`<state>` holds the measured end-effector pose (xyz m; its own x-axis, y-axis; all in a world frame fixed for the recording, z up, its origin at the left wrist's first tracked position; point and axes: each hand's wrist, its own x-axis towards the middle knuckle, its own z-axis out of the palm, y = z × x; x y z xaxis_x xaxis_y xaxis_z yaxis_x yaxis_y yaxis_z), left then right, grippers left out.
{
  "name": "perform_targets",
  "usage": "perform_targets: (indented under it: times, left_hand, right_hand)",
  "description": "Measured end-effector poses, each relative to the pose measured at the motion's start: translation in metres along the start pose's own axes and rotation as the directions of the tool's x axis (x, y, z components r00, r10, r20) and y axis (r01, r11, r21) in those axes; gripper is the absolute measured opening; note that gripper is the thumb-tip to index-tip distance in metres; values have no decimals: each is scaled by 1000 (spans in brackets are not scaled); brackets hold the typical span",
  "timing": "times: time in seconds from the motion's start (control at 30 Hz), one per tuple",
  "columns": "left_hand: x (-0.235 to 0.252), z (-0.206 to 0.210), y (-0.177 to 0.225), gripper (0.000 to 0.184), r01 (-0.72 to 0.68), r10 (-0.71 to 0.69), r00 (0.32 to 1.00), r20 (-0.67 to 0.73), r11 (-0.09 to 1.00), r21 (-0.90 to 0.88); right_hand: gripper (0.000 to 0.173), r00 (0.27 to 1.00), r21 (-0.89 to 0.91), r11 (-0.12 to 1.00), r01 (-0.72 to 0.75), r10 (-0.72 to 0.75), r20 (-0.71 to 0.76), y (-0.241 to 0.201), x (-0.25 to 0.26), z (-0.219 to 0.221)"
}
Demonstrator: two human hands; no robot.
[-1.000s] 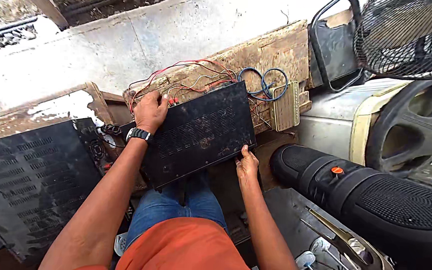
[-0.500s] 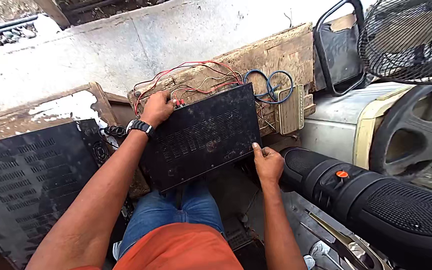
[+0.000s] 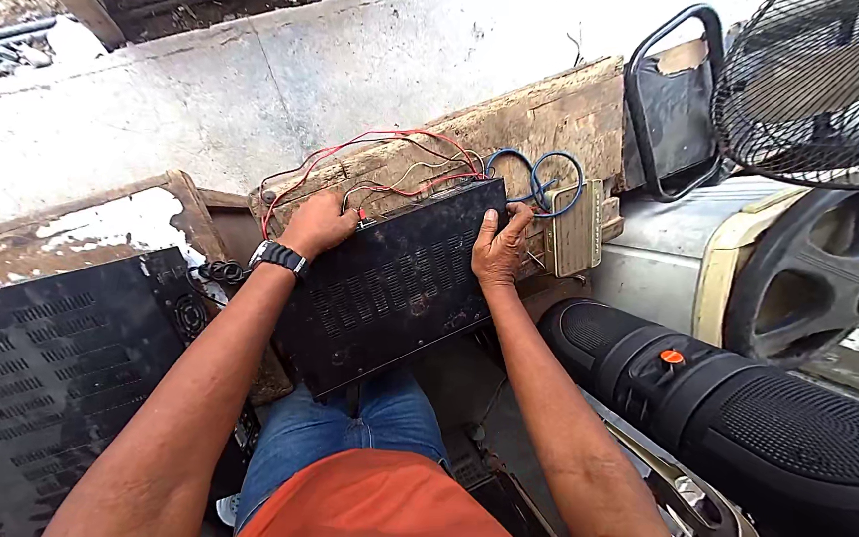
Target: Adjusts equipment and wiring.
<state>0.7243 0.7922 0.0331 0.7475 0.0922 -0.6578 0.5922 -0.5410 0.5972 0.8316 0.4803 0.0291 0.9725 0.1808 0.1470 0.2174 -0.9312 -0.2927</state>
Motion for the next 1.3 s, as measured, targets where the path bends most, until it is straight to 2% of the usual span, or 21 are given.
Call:
perform_targets:
  times: [0.17, 0.27, 0.43, 0.5, 0.57, 0.67, 0.83, 0.9, 0.97, 1.07, 1.13, 1.23, 1.3]
  left_hand:
    - [14, -20, 10, 33, -30, 18, 974, 226, 998, 48]
    - [18, -26, 6, 39, -91, 60, 954, 294, 992, 93]
    - [19, -28, -12, 45, -274, 245, 944, 221, 955, 113]
    - [17, -29, -14, 34, -358, 336, 924, 180, 928, 102]
    - [18, -31, -10, 19, -401, 382, 899, 213, 914, 58]
    - [20, -30, -3, 15, -376, 345, 903, 256, 923, 81]
    - [23, -25, -16, 51, -355, 327, 922, 207, 927, 118]
    - [21, -24, -21, 57, -350, 337, 930, 145, 933, 81]
    - [18, -26, -21, 45, -351, 343, 929, 139, 935, 41]
    - [16, -28, -14, 19, -337, 331, 917, 223, 941, -8]
    - [18, -25, -13, 16, -332, 321, 917, 236, 943, 9]
    - [21, -21, -17, 39, -347, 330, 920, 213, 936, 50]
    - [20, -21, -19, 52, -308, 300, 942, 149, 951, 37]
  right_hand:
    - [52, 999, -66, 998, 20, -17, 50, 1, 1, 0]
    - [52, 998, -81, 997, 2, 3, 66, 1, 2, -1]
    - [55, 993, -93, 995, -40, 50, 105, 1, 2, -1]
    - [54, 994, -85, 996, -33, 42, 104, 2, 2, -1]
    - [54, 994, -79, 996, -30, 38, 102, 2, 2, 0]
    - [53, 994, -66, 997, -35, 41, 105, 3, 2, -1]
    - [51, 996, -35, 999, -21, 24, 87, 4, 2, -1]
    - [51, 997, -26, 1000, -11, 13, 77, 4, 2, 0]
    - [52, 997, -18, 1000, -11, 13, 76, 5, 2, 1]
    - [52, 997, -15, 1000, -21, 23, 76, 6, 2, 1]
    - [52, 997, -19, 1000, -22, 23, 78, 6, 2, 1]
    - [53, 996, -14, 1000, -20, 21, 86, 5, 2, 0]
    - [54, 996, -7, 1000, -13, 14, 89, 6, 2, 0]
